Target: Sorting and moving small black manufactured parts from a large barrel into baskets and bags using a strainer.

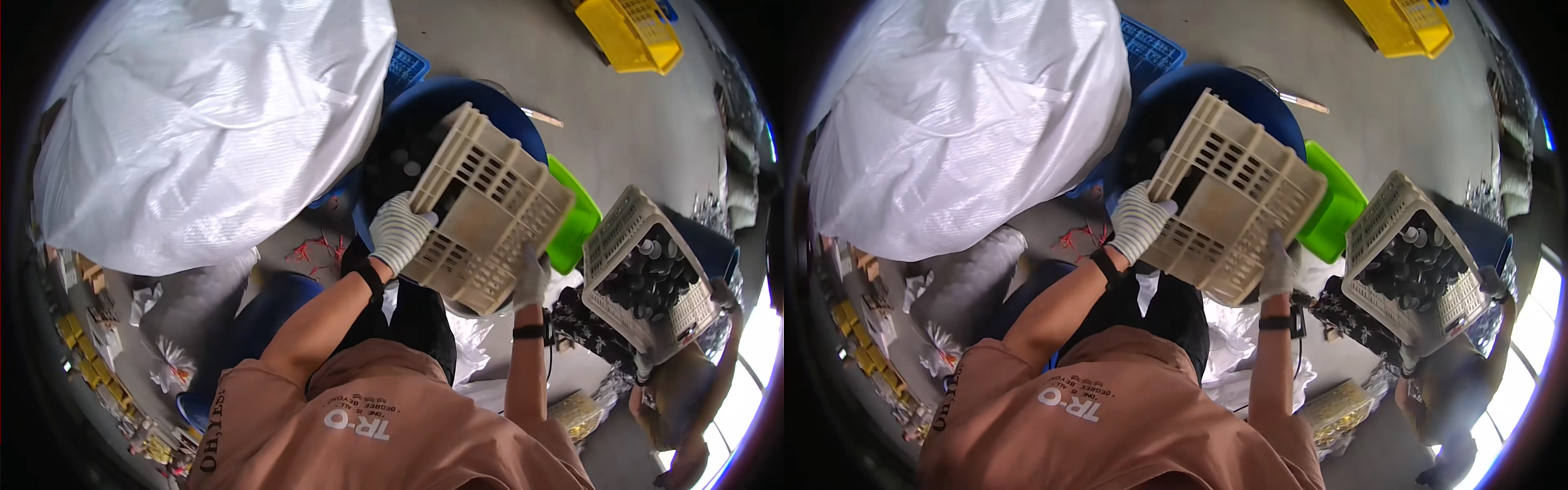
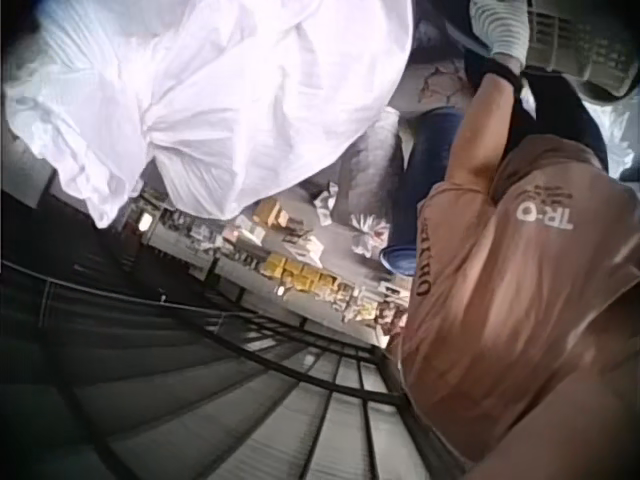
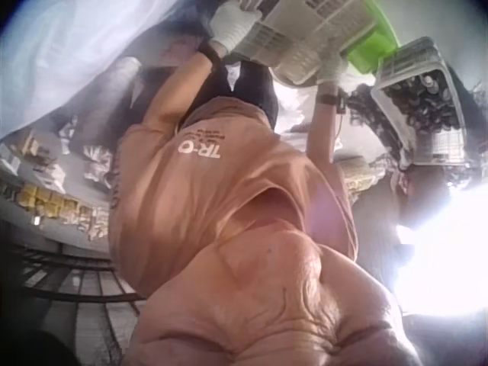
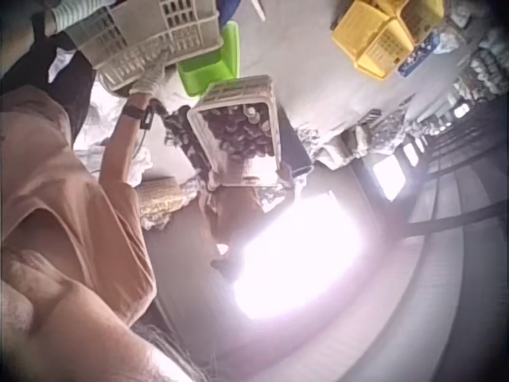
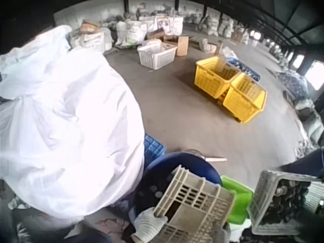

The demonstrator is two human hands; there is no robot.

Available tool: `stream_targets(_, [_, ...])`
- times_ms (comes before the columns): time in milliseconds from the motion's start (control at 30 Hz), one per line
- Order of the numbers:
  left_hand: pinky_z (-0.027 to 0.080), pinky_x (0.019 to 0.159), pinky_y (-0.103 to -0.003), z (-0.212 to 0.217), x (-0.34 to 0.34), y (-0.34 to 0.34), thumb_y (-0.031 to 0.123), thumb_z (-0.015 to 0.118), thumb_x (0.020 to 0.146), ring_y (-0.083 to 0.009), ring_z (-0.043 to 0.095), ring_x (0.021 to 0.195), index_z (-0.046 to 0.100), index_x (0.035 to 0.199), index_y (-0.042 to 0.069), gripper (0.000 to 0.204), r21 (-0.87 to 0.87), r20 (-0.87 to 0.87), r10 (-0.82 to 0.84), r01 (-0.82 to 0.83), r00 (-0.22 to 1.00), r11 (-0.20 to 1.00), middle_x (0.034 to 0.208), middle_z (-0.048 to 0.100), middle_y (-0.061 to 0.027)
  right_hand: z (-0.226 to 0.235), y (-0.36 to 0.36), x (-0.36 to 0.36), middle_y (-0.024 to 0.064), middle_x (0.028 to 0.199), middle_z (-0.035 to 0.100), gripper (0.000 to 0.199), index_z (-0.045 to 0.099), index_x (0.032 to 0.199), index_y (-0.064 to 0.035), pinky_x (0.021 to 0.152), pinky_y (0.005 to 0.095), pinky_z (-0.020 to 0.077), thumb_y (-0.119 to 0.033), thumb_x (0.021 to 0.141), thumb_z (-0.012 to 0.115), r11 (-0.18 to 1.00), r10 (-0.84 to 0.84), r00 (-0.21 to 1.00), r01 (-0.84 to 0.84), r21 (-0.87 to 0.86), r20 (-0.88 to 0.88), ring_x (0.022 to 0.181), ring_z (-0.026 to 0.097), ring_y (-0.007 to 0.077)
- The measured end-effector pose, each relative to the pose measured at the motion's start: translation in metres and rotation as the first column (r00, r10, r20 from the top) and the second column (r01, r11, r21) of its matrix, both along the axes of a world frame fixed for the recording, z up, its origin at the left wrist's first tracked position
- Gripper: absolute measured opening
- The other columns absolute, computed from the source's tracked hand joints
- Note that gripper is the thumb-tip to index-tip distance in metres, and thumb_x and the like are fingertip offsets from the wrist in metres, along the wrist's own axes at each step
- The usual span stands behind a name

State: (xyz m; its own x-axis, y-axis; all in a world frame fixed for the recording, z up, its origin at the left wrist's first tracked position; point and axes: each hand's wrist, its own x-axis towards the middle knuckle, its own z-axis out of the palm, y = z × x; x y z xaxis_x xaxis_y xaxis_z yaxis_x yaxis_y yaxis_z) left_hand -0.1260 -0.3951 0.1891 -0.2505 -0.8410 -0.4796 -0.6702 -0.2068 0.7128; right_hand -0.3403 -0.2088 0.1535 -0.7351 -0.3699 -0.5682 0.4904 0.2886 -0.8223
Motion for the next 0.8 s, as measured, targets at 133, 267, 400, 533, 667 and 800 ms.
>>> stream_targets(133, [0.051,0.086,-0.043,0.024,0.003,0.005,0.029,0.067,0.074,-0.0358,0.065,0.096,0.067,0.102,0.006,0.036,0.021,0.044,-0.094,0.093,0.995,0.995,0.097,0.069,-0.0191,0.012,0.019,0.02,0.0087,0.119,0.058,0.054,0.046,0.133,-0.0049,0.086,0.0367,0.0503,-0.032,0.091,0.066,0.989,-0.142,0.989,0.14,-0.052,-0.038,0.102,0.058,0.0209])
stream_targets(267, [0.051,0.087,-0.043,-0.032,-0.006,0.004,0.031,0.069,0.074,-0.035,0.065,0.096,0.066,0.107,0.006,0.041,0.012,0.028,-0.079,0.079,0.996,0.997,0.099,0.069,-0.0186,-0.068,0.022,0.012,0.0147,0.138,0.048,0.072,0.03,0.146,-0.0038,0.094,0.038,0.0472,-0.048,0.095,0.056,0.98,-0.14,0.955,0.172,0.103,-0.262,0.112,0.055,0.0265])
stream_targets(400, [0.051,0.087,-0.043,-0.069,-0.023,-0.012,0.03,0.071,0.074,-0.0338,0.065,0.097,0.065,0.112,0.009,0.045,-0.109,0.194,-0.039,0.061,0.98,0.992,0.101,0.069,-0.0175,-0.066,-0.022,0.009,0.0159,0.142,0.044,0.076,0.023,0.148,-0.0013,0.101,0.0344,0.0413,-0.051,0.097,0.051,0.992,0.006,0.973,0.024,0.126,-0.232,0.117,0.05,0.0259])
stream_targets(533, [0.05,0.088,-0.041,-0.108,-0.037,-0.028,0.031,0.071,0.076,-0.0339,0.065,0.098,0.064,0.116,0.007,0.047,0.178,0.107,0.033,-0.052,0.994,0.983,0.103,0.069,-0.0173,-0.127,-0.044,-0.026,0.0152,0.126,0.055,0.063,0.04,0.138,-0.0004,0.091,0.0338,0.0449,-0.049,0.098,0.05,0.98,0.062,0.966,-0.012,0.196,-0.251,0.105,0.054,0.0239])
stream_targets(667, [0.05,0.091,-0.043,-0.137,-0.028,-0.013,0.029,0.07,0.077,-0.0352,0.063,0.104,0.064,0.116,0.005,0.046,0.28,0.127,0.031,-0.066,0.991,0.958,0.11,0.067,-0.0186,-0.155,-0.028,-0.05,0.0135,0.118,0.059,0.056,0.045,0.13,-0.0003,0.087,0.0343,0.0472,-0.044,0.097,0.054,0.952,0.196,0.972,-0.158,0.262,-0.129,0.099,0.057,0.0222])
stream_targets(800, [0.05,0.089,-0.043,-0.114,-0.016,-0.009,0.028,0.069,0.076,-0.0336,0.065,0.101,0.067,0.112,0.007,0.041,0.219,0.047,0.02,-0.03,0.999,0.975,0.105,0.069,-0.0177,-0.141,-0.012,-0.045,0.0083,0.111,0.061,0.052,0.052,0.125,-0.0025,0.081,0.0321,0.0476,-0.043,0.094,0.061,0.979,0.18,0.981,-0.171,0.11,-0.072,0.091,0.056,0.0187])
